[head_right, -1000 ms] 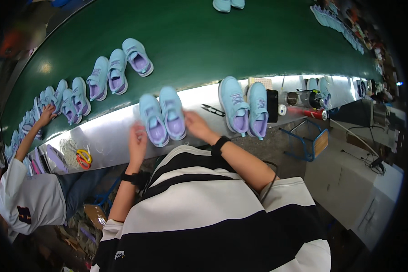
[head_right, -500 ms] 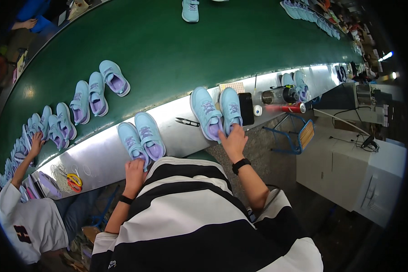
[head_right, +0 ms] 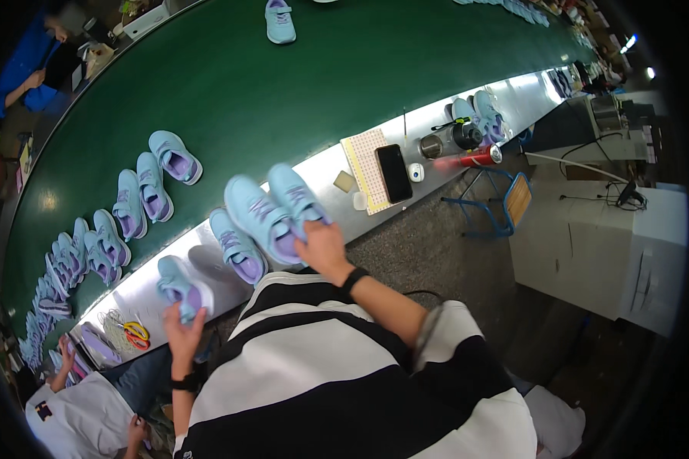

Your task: The person inspects light blue and purple sneakers on a green conveyor belt in a factory setting. They pick up pairs of shoes, check the interior and exterior, and place them back on the belt. The person also uses a small tool to adjust the laces on some of the shoes.

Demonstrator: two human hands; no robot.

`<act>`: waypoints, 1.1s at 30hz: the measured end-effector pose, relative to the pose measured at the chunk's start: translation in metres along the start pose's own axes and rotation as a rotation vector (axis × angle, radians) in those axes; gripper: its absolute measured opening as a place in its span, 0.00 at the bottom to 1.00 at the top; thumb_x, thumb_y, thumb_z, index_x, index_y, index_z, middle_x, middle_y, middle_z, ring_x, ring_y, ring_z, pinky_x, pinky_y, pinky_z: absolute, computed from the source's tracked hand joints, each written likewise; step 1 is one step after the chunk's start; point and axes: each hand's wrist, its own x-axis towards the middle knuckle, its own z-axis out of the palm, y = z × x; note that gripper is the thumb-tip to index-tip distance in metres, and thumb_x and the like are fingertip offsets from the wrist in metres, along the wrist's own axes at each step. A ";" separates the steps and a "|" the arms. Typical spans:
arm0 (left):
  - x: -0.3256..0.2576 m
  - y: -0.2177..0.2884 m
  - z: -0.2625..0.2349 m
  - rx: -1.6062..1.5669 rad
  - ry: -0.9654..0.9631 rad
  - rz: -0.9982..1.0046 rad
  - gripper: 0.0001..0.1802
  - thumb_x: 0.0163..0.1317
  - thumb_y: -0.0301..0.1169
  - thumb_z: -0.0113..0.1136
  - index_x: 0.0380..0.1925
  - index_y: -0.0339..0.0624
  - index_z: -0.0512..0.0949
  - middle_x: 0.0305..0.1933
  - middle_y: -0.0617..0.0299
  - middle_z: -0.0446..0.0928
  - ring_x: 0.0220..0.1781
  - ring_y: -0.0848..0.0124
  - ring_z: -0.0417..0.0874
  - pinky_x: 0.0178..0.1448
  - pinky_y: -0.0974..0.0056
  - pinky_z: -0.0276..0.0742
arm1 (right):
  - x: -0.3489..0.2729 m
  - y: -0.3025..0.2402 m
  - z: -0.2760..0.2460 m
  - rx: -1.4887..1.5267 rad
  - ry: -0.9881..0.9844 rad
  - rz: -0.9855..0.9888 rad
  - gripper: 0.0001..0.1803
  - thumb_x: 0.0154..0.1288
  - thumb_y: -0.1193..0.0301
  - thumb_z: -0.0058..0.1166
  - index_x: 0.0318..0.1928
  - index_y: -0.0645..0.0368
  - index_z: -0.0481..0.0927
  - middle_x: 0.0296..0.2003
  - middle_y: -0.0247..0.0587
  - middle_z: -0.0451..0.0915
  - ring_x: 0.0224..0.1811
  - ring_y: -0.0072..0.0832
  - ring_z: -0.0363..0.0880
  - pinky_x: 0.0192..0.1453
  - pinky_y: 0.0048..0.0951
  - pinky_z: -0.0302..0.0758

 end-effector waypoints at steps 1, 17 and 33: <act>-0.003 0.008 -0.020 -0.067 0.015 -0.064 0.18 0.45 0.33 0.70 0.33 0.34 0.75 0.33 0.50 0.75 0.37 0.57 0.74 0.43 0.59 0.68 | -0.001 -0.009 0.009 -0.026 -0.033 -0.007 0.14 0.53 0.62 0.55 0.30 0.61 0.76 0.27 0.50 0.78 0.30 0.45 0.78 0.39 0.44 0.68; -0.005 0.148 -0.108 -0.869 -0.229 0.015 0.18 0.68 0.34 0.45 0.25 0.32 0.75 0.22 0.59 0.71 0.32 0.68 0.64 0.42 0.63 0.62 | 0.018 0.123 -0.005 -0.166 0.047 0.437 0.17 0.56 0.62 0.61 0.36 0.61 0.72 0.31 0.51 0.77 0.34 0.52 0.76 0.35 0.48 0.72; -0.004 0.176 -0.114 -0.843 -0.187 0.117 0.19 0.66 0.31 0.47 0.16 0.38 0.71 0.13 0.62 0.64 0.18 0.67 0.54 0.35 0.64 0.54 | 0.010 -0.223 -0.226 0.525 -0.474 -1.284 0.07 0.54 0.76 0.56 0.35 0.61 0.77 0.26 0.35 0.75 0.28 0.27 0.76 0.29 0.26 0.67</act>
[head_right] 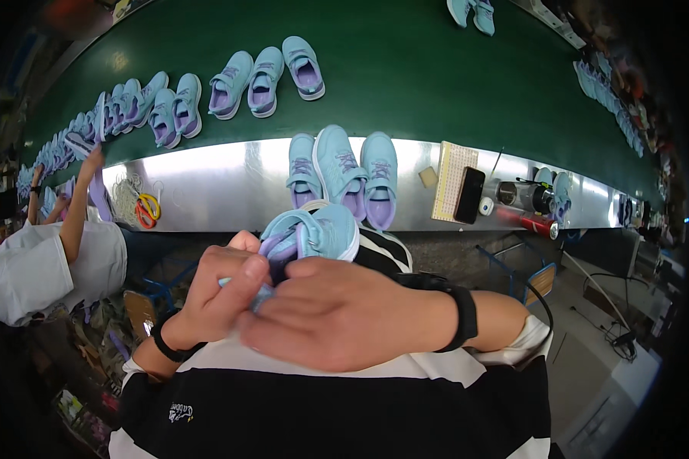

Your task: The person inspects light blue and purple sneakers on a green conveyor belt in a factory setting. They pick up pairs of shoes, check the interior and exterior, and place them back on the belt. The person also uses a small tool to adjust the laces on some of the shoes.

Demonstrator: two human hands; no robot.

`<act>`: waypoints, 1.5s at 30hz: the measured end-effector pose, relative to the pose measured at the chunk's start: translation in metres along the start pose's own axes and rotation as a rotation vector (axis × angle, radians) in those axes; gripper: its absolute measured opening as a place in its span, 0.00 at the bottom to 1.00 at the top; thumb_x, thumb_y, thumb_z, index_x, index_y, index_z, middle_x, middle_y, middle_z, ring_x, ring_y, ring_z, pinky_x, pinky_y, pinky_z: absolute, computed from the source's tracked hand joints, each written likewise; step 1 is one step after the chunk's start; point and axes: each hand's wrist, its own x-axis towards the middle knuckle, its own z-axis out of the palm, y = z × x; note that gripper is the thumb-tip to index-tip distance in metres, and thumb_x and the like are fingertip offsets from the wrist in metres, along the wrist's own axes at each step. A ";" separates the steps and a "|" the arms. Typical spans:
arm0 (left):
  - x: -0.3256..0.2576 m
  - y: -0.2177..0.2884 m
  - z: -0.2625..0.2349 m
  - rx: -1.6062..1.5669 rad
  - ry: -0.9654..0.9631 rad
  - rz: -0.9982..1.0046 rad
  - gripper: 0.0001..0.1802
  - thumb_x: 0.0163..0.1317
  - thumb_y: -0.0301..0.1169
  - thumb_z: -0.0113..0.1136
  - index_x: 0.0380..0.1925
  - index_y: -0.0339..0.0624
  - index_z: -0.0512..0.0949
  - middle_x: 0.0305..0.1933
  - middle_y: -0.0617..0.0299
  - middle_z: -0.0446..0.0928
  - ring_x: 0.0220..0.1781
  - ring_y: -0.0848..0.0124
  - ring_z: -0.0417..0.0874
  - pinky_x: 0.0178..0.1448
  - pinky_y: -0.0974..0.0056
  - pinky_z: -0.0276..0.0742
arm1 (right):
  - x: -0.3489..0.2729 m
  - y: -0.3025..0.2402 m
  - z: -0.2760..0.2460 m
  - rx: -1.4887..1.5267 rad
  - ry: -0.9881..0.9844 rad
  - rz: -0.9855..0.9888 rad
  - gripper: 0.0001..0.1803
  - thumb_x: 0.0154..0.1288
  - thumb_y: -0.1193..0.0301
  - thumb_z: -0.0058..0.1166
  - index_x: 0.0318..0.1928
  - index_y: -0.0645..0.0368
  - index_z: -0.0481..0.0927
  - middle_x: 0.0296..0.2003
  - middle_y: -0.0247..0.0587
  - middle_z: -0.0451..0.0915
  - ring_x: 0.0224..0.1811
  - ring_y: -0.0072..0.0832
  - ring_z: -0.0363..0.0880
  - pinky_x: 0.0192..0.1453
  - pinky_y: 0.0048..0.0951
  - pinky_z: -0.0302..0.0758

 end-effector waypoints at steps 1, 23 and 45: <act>-0.002 0.001 0.000 0.014 -0.011 -0.006 0.19 0.66 0.31 0.47 0.16 0.39 0.71 0.13 0.61 0.64 0.18 0.67 0.54 0.34 0.64 0.54 | 0.002 0.000 -0.001 -0.024 -0.062 -0.047 0.10 0.50 0.76 0.54 0.36 0.62 0.77 0.27 0.34 0.74 0.28 0.25 0.74 0.29 0.26 0.67; -0.017 0.017 -0.005 0.051 -0.061 -0.023 0.19 0.66 0.34 0.47 0.15 0.40 0.72 0.14 0.60 0.63 0.19 0.64 0.53 0.33 0.63 0.52 | -0.004 -0.016 0.012 0.085 0.122 0.043 0.10 0.50 0.76 0.63 0.33 0.67 0.78 0.16 0.33 0.69 0.17 0.23 0.68 0.22 0.24 0.62; -0.025 0.025 -0.009 0.076 -0.063 -0.010 0.20 0.66 0.33 0.47 0.14 0.40 0.70 0.13 0.61 0.60 0.20 0.65 0.51 0.33 0.63 0.51 | 0.010 -0.021 0.016 0.223 0.186 0.059 0.08 0.54 0.74 0.63 0.34 0.64 0.79 0.18 0.35 0.71 0.19 0.27 0.70 0.24 0.27 0.63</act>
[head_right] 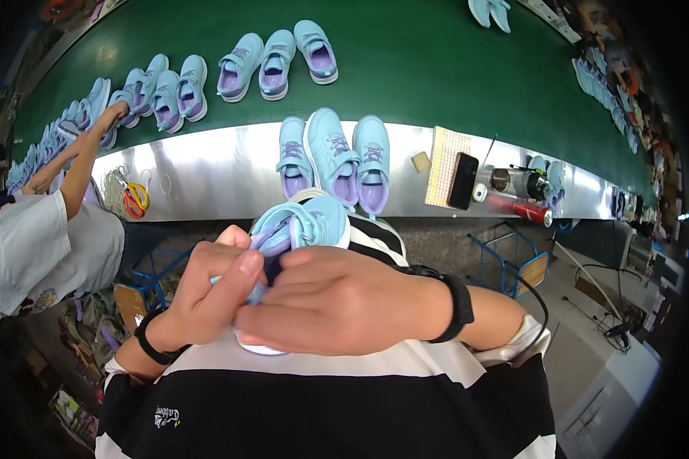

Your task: The person inspects light blue and purple sneakers on a green conveyor belt in a factory setting. They pick up pairs of shoes, check the interior and exterior, and place them back on the belt. The person also uses a small tool to adjust the laces on some of the shoes.

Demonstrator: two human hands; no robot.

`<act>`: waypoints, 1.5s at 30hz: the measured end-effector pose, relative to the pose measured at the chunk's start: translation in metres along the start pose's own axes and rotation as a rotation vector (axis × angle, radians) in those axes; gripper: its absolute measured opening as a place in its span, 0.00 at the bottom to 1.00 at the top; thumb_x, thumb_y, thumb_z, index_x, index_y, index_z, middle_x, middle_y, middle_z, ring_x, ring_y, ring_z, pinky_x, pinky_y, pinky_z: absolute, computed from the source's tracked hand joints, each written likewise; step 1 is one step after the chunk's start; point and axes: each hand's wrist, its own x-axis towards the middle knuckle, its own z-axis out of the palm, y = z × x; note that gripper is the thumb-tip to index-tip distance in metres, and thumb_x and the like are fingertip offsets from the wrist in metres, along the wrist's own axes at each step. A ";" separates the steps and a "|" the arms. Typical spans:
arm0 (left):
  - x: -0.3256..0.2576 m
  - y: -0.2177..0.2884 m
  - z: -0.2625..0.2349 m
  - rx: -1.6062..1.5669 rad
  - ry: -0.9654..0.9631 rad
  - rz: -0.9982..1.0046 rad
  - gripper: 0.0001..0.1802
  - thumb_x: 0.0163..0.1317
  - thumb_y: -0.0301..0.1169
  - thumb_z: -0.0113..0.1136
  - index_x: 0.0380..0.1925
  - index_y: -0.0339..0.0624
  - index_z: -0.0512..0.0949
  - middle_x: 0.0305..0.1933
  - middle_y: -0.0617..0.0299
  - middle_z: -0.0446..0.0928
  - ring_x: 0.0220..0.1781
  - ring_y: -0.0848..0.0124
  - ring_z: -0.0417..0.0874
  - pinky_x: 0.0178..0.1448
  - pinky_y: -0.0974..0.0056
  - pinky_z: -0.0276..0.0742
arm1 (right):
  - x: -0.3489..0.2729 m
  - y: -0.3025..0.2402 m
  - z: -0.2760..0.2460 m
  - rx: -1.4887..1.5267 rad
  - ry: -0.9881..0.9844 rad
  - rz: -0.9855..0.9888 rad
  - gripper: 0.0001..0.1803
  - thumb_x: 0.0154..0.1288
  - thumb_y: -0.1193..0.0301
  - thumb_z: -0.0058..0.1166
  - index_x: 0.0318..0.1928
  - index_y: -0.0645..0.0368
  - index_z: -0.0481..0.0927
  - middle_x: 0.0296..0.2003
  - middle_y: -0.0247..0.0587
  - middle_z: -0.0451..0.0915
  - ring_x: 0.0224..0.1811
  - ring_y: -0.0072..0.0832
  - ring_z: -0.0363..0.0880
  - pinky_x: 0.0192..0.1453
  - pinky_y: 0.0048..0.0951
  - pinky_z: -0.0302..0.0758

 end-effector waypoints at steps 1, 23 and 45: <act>-0.001 0.000 -0.001 -0.001 0.010 0.021 0.20 0.66 0.33 0.47 0.15 0.40 0.70 0.13 0.61 0.60 0.20 0.65 0.52 0.33 0.63 0.51 | -0.002 -0.001 -0.002 0.021 -0.016 0.048 0.07 0.57 0.74 0.60 0.35 0.64 0.79 0.21 0.35 0.72 0.22 0.27 0.72 0.26 0.27 0.66; -0.011 0.006 -0.014 -0.027 0.036 0.017 0.20 0.66 0.32 0.47 0.13 0.41 0.68 0.13 0.61 0.60 0.19 0.64 0.51 0.33 0.63 0.51 | 0.008 -0.009 0.006 -0.045 -0.021 0.072 0.08 0.57 0.71 0.61 0.33 0.60 0.78 0.18 0.32 0.69 0.20 0.24 0.70 0.25 0.26 0.64; -0.022 0.010 -0.035 -0.004 0.003 0.009 0.21 0.66 0.33 0.47 0.13 0.40 0.69 0.12 0.60 0.61 0.19 0.64 0.50 0.33 0.62 0.51 | 0.027 -0.003 0.024 -0.009 -0.026 -0.103 0.09 0.53 0.68 0.66 0.32 0.57 0.81 0.15 0.26 0.66 0.14 0.19 0.62 0.20 0.23 0.53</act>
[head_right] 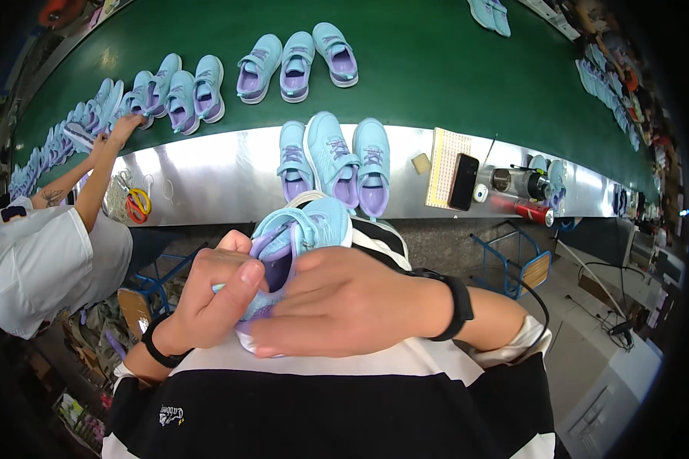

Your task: The person inspects light blue and purple sneakers on a green conveyor belt in a factory setting. They pick up pairs of shoes, check the interior and exterior, and place them back on the belt. The person also uses a small tool to adjust the laces on some of the shoes.

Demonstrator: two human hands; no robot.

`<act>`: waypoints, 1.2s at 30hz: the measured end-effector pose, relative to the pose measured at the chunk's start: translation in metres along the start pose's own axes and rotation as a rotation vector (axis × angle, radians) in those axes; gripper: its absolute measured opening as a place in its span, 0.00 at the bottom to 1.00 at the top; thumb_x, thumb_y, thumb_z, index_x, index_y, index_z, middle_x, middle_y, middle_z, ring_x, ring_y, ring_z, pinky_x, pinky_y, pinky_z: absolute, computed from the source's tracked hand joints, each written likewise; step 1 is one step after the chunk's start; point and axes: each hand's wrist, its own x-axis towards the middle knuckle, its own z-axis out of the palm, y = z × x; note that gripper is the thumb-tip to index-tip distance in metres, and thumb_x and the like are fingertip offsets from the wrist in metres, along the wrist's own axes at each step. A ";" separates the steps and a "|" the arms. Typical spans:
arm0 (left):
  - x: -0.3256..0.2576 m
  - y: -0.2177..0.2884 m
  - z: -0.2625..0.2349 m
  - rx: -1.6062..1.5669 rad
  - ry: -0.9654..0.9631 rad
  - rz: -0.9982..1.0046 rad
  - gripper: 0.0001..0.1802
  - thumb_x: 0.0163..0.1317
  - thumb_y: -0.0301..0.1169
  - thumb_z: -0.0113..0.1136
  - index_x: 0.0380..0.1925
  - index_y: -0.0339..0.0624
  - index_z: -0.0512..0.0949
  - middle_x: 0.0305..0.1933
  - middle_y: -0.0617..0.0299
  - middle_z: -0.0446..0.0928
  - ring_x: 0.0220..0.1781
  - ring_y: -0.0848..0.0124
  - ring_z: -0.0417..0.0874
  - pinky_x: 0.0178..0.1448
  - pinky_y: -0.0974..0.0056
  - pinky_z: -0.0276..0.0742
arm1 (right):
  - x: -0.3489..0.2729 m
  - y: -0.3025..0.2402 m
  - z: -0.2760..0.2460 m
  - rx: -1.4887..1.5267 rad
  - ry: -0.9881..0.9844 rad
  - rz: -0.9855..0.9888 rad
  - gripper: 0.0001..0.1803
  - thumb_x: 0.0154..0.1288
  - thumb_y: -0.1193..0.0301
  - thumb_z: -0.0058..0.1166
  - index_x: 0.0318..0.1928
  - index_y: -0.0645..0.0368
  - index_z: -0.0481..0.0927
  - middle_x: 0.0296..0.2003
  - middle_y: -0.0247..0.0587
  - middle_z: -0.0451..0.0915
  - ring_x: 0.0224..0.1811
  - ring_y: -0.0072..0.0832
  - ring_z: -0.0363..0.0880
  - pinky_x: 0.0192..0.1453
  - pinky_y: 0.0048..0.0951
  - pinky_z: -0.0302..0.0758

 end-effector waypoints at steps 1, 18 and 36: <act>-0.001 0.000 -0.001 0.001 0.003 -0.002 0.21 0.66 0.33 0.47 0.13 0.40 0.69 0.12 0.60 0.61 0.19 0.64 0.50 0.33 0.62 0.51 | 0.000 0.000 0.001 -0.010 0.001 0.066 0.09 0.53 0.68 0.65 0.32 0.57 0.80 0.15 0.26 0.66 0.15 0.20 0.62 0.20 0.23 0.53; -0.015 0.003 -0.016 0.029 0.010 -0.011 0.20 0.65 0.33 0.48 0.14 0.39 0.69 0.14 0.60 0.64 0.20 0.66 0.53 0.33 0.63 0.53 | 0.016 -0.005 0.004 -0.079 -0.228 0.014 0.08 0.57 0.66 0.61 0.35 0.54 0.81 0.16 0.24 0.63 0.16 0.20 0.62 0.22 0.23 0.55; -0.030 0.002 -0.065 0.186 0.144 -0.169 0.10 0.60 0.33 0.58 0.26 0.37 0.78 0.21 0.60 0.72 0.30 0.68 0.64 0.39 0.63 0.60 | -0.187 0.152 0.000 -1.056 0.271 1.066 0.15 0.56 0.63 0.60 0.41 0.58 0.79 0.42 0.42 0.79 0.43 0.37 0.77 0.38 0.34 0.72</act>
